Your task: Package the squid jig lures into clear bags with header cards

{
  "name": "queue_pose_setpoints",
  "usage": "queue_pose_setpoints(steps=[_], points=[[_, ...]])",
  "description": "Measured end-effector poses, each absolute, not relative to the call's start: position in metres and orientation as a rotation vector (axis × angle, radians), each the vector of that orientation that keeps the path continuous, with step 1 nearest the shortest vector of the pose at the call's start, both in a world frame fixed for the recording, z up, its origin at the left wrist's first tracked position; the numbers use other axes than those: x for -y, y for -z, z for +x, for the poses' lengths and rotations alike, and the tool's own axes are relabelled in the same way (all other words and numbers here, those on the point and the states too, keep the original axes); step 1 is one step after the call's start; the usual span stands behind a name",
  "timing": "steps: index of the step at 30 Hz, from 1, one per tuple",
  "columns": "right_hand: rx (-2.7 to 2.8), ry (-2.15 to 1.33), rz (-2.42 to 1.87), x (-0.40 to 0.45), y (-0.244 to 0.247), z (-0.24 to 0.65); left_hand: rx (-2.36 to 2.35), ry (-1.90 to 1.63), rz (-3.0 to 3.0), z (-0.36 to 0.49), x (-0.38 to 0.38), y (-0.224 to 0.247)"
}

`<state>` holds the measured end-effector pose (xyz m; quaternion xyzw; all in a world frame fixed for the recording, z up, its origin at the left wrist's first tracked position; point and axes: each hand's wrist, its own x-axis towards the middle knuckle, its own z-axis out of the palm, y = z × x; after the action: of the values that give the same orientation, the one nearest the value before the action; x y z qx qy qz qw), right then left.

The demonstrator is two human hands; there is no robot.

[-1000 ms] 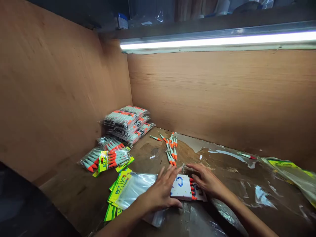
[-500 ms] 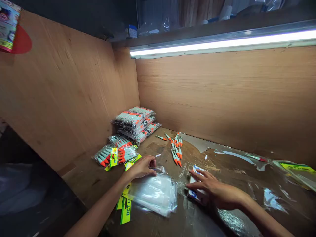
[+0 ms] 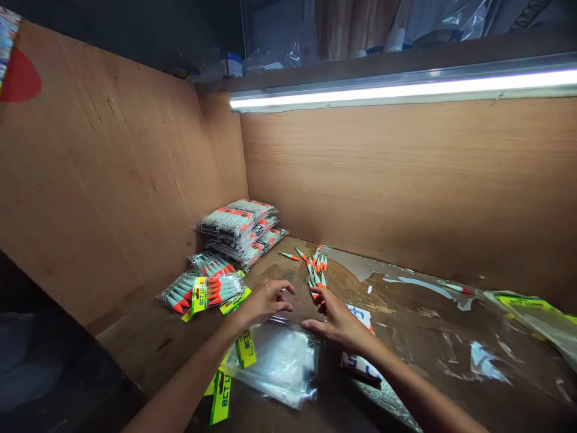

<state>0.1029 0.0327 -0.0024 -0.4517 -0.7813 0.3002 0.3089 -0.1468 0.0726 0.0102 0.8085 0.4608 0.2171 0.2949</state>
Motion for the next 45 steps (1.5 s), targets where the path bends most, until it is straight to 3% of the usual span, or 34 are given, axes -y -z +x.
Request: queue_pose_setpoints(steps=[9,15,18,24,29,32,39,45], points=[[2.066,-0.839,-1.278,-0.086,0.023,0.086,-1.396,-0.931,2.142,-0.178,-0.088,-0.016],[1.913,-0.472,-1.187,-0.085,-0.011,0.081,-1.474,-1.053,1.977,-0.202,-0.086,-0.038],[1.812,-0.46,-0.983,-0.074,-0.037,0.087,-1.338,-0.96,2.013,-0.173,-0.077,-0.04],[1.874,-0.93,-1.046,-0.057,-0.03,0.121,-1.053,-0.77,1.935,-0.111,-0.066,-0.024],[1.778,-0.317,-1.513,-0.003,0.015,0.144,-1.016,-0.564,1.805,-0.11,-0.077,-0.007],[1.952,-0.127,-1.717,0.033,0.041,0.148,-0.95,-0.297,1.839,-0.114,-0.089,-0.008],[2.029,-0.236,-2.004,0.033,0.053,0.193,-0.898,0.066,1.844,-0.105,-0.11,-0.004],[2.052,-0.473,-1.688,0.026,0.038,0.225,-0.949,0.149,1.915,-0.101,-0.118,0.01]])
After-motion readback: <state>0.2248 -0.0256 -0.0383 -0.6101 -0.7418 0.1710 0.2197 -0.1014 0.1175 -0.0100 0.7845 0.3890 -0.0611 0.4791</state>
